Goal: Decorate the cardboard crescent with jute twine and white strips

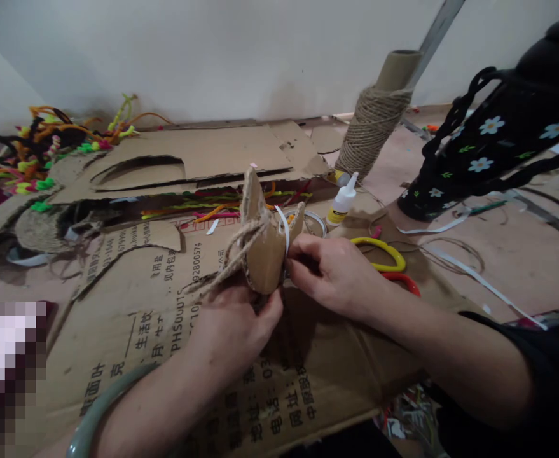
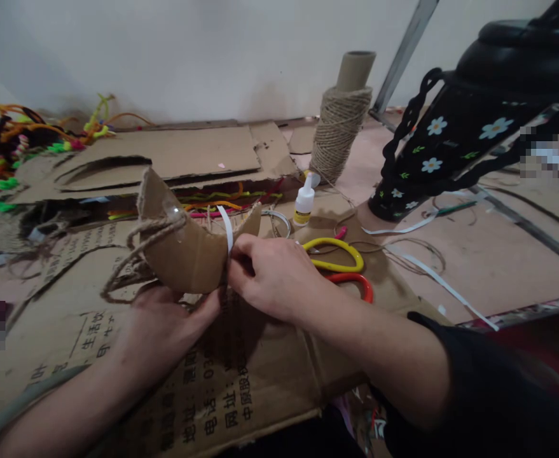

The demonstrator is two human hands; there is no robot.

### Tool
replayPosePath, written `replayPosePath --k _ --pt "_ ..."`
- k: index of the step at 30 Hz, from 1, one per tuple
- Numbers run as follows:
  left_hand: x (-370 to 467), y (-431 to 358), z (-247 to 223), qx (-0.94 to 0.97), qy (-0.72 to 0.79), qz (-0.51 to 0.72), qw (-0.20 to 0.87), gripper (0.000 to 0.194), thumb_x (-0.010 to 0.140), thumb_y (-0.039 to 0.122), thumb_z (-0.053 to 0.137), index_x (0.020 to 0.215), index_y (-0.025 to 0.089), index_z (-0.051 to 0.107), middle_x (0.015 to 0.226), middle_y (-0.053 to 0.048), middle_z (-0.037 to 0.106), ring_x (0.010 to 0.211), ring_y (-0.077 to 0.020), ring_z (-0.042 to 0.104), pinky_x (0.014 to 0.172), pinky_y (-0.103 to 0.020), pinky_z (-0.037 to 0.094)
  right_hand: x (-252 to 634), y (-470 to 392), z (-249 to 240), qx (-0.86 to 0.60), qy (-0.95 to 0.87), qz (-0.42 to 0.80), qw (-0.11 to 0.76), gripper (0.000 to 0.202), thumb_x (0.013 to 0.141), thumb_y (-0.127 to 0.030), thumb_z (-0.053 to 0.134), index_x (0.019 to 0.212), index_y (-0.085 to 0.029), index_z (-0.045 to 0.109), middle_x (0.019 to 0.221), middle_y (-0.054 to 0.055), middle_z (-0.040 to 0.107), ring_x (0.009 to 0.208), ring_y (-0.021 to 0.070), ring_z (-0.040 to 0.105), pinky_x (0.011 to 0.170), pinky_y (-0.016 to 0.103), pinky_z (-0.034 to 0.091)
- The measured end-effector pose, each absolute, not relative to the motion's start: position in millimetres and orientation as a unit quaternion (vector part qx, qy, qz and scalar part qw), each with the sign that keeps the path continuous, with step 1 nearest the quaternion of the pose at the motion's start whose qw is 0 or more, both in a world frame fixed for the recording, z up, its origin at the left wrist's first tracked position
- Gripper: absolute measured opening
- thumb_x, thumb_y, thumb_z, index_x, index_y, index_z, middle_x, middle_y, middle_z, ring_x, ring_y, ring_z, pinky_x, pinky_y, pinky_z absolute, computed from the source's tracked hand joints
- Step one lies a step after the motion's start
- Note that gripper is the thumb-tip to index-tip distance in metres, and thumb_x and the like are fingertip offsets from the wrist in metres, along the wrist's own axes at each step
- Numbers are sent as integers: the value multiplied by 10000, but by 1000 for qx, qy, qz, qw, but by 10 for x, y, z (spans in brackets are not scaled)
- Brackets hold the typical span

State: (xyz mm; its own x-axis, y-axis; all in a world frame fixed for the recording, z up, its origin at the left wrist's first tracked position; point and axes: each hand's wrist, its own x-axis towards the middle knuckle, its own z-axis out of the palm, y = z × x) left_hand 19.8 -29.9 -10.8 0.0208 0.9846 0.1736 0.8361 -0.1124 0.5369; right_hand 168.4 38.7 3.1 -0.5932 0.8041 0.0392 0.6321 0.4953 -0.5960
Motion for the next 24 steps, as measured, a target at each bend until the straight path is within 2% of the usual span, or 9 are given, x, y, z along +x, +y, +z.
replayPosePath --k 4,9,13,24 --pt "205 -285 -111 662 672 279 180 212 734 306 515 669 167 662 661 -84 694 652 -235 648 637 -327 488 1692 390 11 -417 -854 260 171 141 769 -256 442 737 -184 559 588 -9 527 534 106 458 541 234 302" --pt "191 -227 -36 578 641 331 380 161 731 273 544 681 160 648 646 -38 689 657 -192 638 610 -271 491 1706 385 -7 -408 -855 254 193 134 768 -226 451 698 -175 553 575 -12 526 526 96 449 538 229 299" --pt "153 -204 -34 511 620 365 470 155 719 289 588 720 153 662 682 -24 686 673 -177 622 594 -252 486 1716 398 -26 -391 -862 239 216 134 792 -222 469 725 -177 577 578 -24 543 519 84 456 537 220 297" --pt "144 -189 -52 494 611 386 483 134 706 263 607 732 155 683 648 -2 659 660 -166 602 601 -240 474 1727 398 -20 -362 -868 263 214 98 806 -238 540 780 -178 613 622 -28 598 554 86 516 551 208 326"
